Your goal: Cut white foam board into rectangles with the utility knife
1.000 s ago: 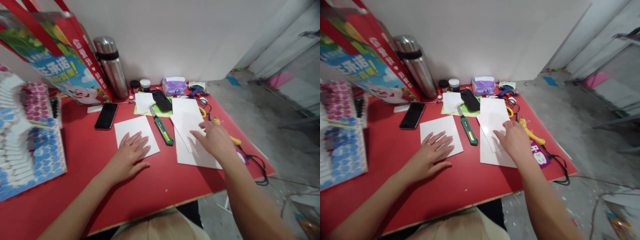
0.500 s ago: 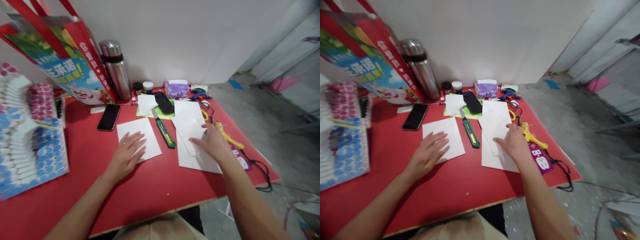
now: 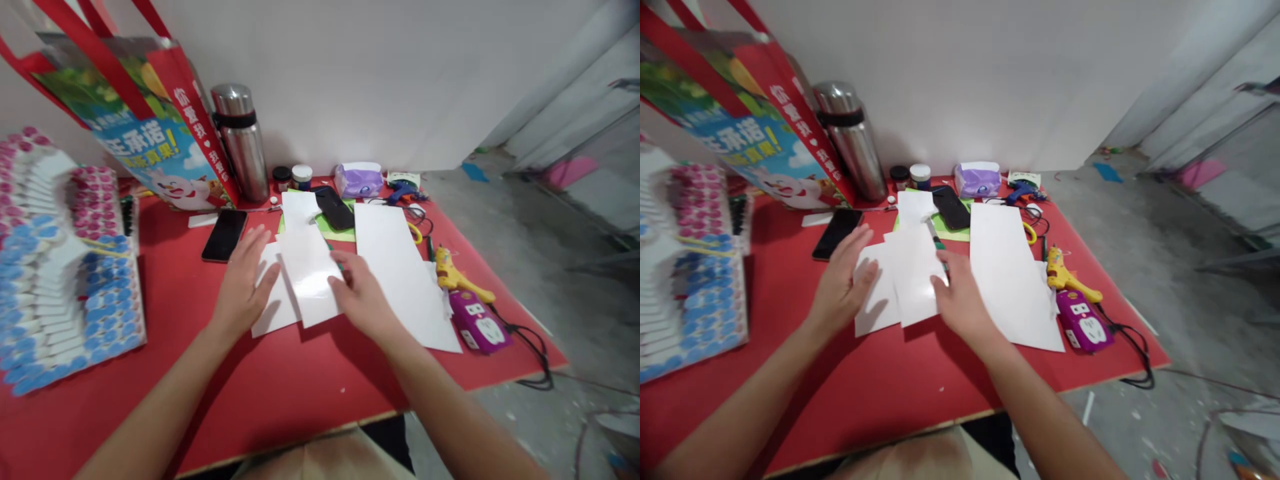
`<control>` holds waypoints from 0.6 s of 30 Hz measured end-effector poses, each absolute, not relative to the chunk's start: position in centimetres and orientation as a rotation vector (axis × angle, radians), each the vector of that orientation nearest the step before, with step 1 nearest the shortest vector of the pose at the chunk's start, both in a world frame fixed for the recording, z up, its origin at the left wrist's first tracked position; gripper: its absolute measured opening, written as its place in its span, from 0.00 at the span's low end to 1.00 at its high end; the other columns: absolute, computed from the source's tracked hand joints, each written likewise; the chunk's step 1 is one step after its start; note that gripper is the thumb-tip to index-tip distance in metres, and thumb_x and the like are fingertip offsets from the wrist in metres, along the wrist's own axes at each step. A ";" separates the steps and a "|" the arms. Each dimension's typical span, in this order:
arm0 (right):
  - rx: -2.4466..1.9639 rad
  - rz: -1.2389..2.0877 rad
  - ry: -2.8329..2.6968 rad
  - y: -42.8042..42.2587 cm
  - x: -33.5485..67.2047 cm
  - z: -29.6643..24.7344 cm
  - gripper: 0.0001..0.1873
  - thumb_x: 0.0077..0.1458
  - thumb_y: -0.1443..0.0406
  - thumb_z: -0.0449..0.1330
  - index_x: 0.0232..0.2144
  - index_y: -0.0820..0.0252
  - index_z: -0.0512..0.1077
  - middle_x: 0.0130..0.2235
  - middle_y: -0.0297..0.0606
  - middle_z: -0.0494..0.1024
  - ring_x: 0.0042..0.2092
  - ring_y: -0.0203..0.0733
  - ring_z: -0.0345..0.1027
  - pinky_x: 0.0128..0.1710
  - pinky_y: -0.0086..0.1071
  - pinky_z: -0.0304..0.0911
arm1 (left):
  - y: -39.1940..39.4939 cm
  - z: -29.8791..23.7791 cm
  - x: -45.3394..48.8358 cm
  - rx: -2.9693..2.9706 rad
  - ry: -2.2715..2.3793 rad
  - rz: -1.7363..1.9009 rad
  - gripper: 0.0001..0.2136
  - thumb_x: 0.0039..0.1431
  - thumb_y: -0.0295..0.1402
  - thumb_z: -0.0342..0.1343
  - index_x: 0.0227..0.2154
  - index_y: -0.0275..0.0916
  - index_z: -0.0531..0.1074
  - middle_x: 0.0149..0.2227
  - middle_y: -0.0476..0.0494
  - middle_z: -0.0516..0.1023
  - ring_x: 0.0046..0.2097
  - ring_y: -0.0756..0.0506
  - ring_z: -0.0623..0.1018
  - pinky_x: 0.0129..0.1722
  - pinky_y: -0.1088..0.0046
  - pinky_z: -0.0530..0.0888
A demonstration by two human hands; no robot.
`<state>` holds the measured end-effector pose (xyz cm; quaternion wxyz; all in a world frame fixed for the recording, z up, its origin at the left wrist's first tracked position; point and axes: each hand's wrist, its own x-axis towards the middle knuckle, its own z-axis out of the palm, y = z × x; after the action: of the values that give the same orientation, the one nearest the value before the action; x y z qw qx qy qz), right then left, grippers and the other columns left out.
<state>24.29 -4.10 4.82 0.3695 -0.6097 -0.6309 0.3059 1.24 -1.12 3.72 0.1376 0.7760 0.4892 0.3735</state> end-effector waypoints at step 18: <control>-1.804 0.652 -2.367 -7.8 26.7 4.5 0.22 0.64 0.57 0.61 0.54 0.64 0.70 0.47 0.48 0.78 0.44 0.50 0.75 0.41 0.38 0.67 | -0.1 1.5 2.8 2.608 1.548 0.225 0.33 0.69 0.52 0.43 0.68 0.36 0.58 0.73 0.29 0.49 0.72 0.23 0.46 0.63 0.42 0.61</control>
<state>26.70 -7.75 4.54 0.0474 -0.5915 -0.7760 0.2137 2.83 -0.07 1.52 0.0501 0.8565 0.5084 0.0738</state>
